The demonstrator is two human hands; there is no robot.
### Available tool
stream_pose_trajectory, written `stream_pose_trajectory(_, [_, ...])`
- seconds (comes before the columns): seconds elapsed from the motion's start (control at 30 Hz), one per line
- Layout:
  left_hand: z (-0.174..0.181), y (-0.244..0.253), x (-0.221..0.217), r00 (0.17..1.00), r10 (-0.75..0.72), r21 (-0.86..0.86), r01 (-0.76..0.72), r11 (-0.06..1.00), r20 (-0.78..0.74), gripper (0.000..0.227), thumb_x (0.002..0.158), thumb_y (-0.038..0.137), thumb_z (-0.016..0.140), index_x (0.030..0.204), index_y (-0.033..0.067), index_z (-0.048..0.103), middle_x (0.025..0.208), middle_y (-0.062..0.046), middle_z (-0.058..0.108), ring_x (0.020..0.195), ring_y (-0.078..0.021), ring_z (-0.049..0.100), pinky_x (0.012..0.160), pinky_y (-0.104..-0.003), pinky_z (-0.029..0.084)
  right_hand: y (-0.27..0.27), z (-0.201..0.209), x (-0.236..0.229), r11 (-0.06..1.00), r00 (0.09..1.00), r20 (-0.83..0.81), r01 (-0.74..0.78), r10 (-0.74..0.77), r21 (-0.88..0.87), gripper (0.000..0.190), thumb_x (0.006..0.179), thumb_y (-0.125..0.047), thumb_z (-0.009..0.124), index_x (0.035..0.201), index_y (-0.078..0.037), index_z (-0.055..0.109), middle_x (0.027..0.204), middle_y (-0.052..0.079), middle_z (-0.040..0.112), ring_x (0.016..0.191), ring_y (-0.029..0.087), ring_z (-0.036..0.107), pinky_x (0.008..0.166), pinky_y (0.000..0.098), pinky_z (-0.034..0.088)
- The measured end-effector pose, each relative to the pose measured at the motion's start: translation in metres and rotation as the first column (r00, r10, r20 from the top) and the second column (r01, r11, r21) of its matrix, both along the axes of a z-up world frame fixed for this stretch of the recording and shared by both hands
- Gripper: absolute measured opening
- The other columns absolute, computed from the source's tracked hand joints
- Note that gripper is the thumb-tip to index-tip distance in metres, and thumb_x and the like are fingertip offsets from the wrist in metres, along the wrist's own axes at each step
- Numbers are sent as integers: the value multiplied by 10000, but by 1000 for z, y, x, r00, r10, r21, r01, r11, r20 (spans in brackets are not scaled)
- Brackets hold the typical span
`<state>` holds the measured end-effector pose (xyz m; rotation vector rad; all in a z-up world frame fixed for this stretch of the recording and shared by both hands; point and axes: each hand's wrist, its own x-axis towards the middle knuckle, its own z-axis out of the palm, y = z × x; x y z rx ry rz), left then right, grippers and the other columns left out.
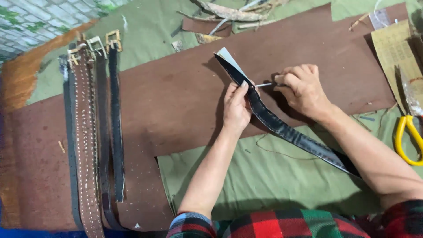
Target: Hand-stitching a black leather belt using an awl and thread on a workshop table.
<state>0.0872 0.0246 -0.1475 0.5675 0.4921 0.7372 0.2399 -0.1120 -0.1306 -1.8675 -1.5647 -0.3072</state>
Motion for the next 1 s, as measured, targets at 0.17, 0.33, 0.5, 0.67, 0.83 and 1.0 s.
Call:
stream_pose_trajectory(0.17, [2,1,-5,999,-18,-54,21,998,50,84,973,103,714,972,88,631,916,-152,677,782,-228,669,705,-343,580,2,29,-1,992,974,-195,-123,113,-40,163,912,-153,810,1024,-122,696,992,87,692,889,325,652,817,436,470])
stream_pose_trajectory(0.33, [-5,-1,-7,996,-35,-70,41,997,79,90,969,91,707,976,94,617,912,-130,661,778,-209,642,703,-317,552,-2,49,-9,972,874,-482,-168,68,-167,185,919,-222,798,1034,-104,712,928,147,728,913,417,680,834,505,507])
stream_pose_trajectory(0.5, [0,-2,-9,992,-69,-84,78,993,108,59,979,60,683,993,64,626,948,-164,684,779,-221,634,722,-332,542,-8,-16,3,993,997,-79,4,-13,-117,316,807,-187,875,1054,-147,684,1050,21,641,1011,259,619,897,416,443])
stream_pose_trajectory(0.67, [3,4,-13,988,-94,-57,101,993,126,52,990,55,670,1010,63,623,963,-166,678,793,-221,640,732,-337,538,-6,2,-10,989,996,-92,-19,5,-147,356,865,-206,835,1158,-132,647,1030,76,622,995,311,625,867,444,475])
stream_pose_trajectory(0.83, [2,9,-13,975,-164,-14,168,986,148,65,997,63,671,1041,75,624,983,-170,675,800,-227,632,730,-343,526,-6,34,-18,943,953,-299,-138,44,-302,377,1007,-260,677,1312,-51,603,1018,195,676,989,435,666,843,548,517])
stream_pose_trajectory(1.0, [0,12,-13,978,-156,-69,167,984,141,85,1034,155,654,1076,86,627,962,-157,665,761,-235,629,723,-350,519,-9,30,-22,983,943,-326,-112,59,-144,267,938,-194,771,1167,-70,710,935,147,663,929,409,666,825,493,533])
